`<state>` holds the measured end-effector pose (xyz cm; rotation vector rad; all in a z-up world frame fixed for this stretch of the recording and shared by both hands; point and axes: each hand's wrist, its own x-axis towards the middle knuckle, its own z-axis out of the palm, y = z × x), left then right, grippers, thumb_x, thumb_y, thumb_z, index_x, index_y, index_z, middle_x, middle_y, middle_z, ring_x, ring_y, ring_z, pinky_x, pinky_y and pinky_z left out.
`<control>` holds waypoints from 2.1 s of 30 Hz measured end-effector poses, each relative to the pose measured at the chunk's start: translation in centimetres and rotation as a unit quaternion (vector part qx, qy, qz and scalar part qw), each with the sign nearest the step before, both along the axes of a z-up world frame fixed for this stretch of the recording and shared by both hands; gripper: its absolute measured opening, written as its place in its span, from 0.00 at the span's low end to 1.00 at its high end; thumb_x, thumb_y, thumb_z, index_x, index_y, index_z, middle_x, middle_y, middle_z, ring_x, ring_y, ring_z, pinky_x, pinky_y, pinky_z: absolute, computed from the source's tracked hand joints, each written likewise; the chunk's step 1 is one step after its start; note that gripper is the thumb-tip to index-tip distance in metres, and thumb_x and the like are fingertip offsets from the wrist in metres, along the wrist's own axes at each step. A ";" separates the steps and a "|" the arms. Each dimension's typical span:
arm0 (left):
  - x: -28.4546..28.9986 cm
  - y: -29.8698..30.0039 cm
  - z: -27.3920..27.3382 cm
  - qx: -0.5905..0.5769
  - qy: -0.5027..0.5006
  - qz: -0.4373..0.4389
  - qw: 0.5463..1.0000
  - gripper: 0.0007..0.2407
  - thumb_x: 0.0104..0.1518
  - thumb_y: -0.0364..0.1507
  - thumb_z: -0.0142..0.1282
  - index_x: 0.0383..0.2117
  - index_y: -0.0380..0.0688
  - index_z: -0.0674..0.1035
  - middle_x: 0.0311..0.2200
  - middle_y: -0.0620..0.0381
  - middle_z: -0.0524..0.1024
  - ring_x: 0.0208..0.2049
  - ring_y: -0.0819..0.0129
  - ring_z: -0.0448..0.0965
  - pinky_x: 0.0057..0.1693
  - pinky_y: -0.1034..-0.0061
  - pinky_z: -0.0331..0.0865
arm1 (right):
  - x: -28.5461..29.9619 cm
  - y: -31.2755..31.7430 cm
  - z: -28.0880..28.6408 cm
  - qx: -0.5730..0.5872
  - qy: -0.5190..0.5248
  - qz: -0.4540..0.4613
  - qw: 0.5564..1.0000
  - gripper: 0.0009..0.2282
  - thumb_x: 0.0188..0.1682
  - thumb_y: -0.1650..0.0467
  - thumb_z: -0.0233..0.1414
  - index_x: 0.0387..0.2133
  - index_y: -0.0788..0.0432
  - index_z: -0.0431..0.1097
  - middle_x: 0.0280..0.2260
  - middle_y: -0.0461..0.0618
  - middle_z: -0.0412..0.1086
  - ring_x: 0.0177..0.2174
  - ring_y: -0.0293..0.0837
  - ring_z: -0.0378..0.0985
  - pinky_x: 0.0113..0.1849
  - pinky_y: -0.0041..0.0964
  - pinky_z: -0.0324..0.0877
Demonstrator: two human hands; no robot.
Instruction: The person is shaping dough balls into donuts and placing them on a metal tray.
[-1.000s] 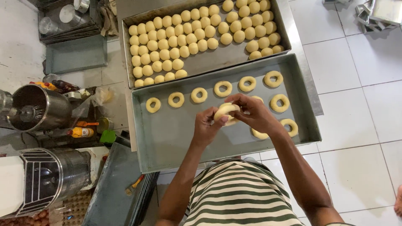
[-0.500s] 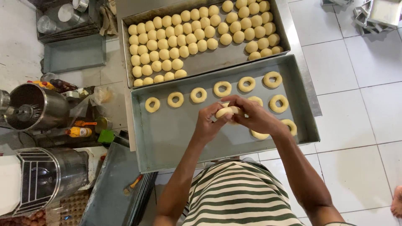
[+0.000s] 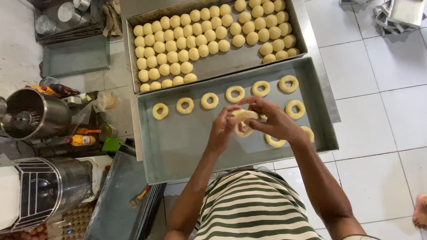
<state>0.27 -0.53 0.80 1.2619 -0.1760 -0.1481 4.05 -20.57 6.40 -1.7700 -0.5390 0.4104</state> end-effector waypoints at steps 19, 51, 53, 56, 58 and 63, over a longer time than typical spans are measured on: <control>0.2 0.4 0.8 0.228 -0.090 0.053 0.968 0.10 0.58 0.33 0.65 0.31 0.39 0.80 0.23 0.61 0.78 0.24 0.79 0.77 0.33 0.81 0.70 | 0.0 0.1 -1.2 -0.084 0.001 -0.020 0.996 0.24 0.48 0.77 0.57 0.59 0.54 0.64 0.32 0.46 0.75 0.32 0.36 0.80 0.35 0.35 0.77; -0.1 0.5 -3.5 0.060 0.074 -0.041 0.995 0.28 0.68 0.55 0.37 0.47 0.39 0.78 0.29 0.60 0.73 0.30 0.77 0.72 0.36 0.79 0.66 | -2.2 -2.8 -10.2 0.244 0.318 -0.043 0.915 0.13 0.61 0.64 0.44 0.45 0.62 0.69 0.36 0.49 0.73 0.34 0.37 0.73 0.35 0.33 0.67; -0.5 0.3 -5.2 0.108 0.089 -0.027 0.990 0.29 0.67 0.55 0.34 0.46 0.40 0.78 0.28 0.60 0.74 0.29 0.76 0.74 0.35 0.79 0.69 | -2.7 -2.5 -10.3 0.219 0.338 -0.074 0.912 0.16 0.60 0.61 0.41 0.45 0.61 0.69 0.36 0.49 0.73 0.36 0.38 0.74 0.38 0.35 0.71; -1.4 0.1 -6.5 0.158 0.135 -0.010 0.978 0.31 0.65 0.56 0.30 0.45 0.40 0.79 0.28 0.59 0.76 0.29 0.75 0.76 0.35 0.77 0.73 | -3.5 -3.1 -13.7 0.205 0.364 -0.103 0.903 0.21 0.61 0.57 0.37 0.47 0.62 0.70 0.39 0.50 0.73 0.38 0.40 0.75 0.41 0.38 0.72; -1.8 -0.1 -7.5 0.159 0.166 -0.007 0.973 0.31 0.65 0.55 0.29 0.45 0.39 0.79 0.29 0.58 0.77 0.29 0.73 0.77 0.36 0.75 0.75 | -3.8 -3.3 -15.4 0.215 0.372 -0.101 0.897 0.24 0.63 0.56 0.36 0.48 0.64 0.70 0.41 0.51 0.73 0.39 0.41 0.74 0.41 0.39 0.70; -2.8 -0.8 -12.9 0.280 0.181 0.035 0.942 0.33 0.64 0.54 0.27 0.43 0.39 0.82 0.35 0.51 0.79 0.36 0.60 0.80 0.45 0.67 0.73 | -4.8 -2.4 -17.1 0.059 0.404 -0.148 0.901 0.28 0.58 0.53 0.35 0.48 0.64 0.73 0.39 0.55 0.75 0.38 0.46 0.78 0.43 0.44 0.76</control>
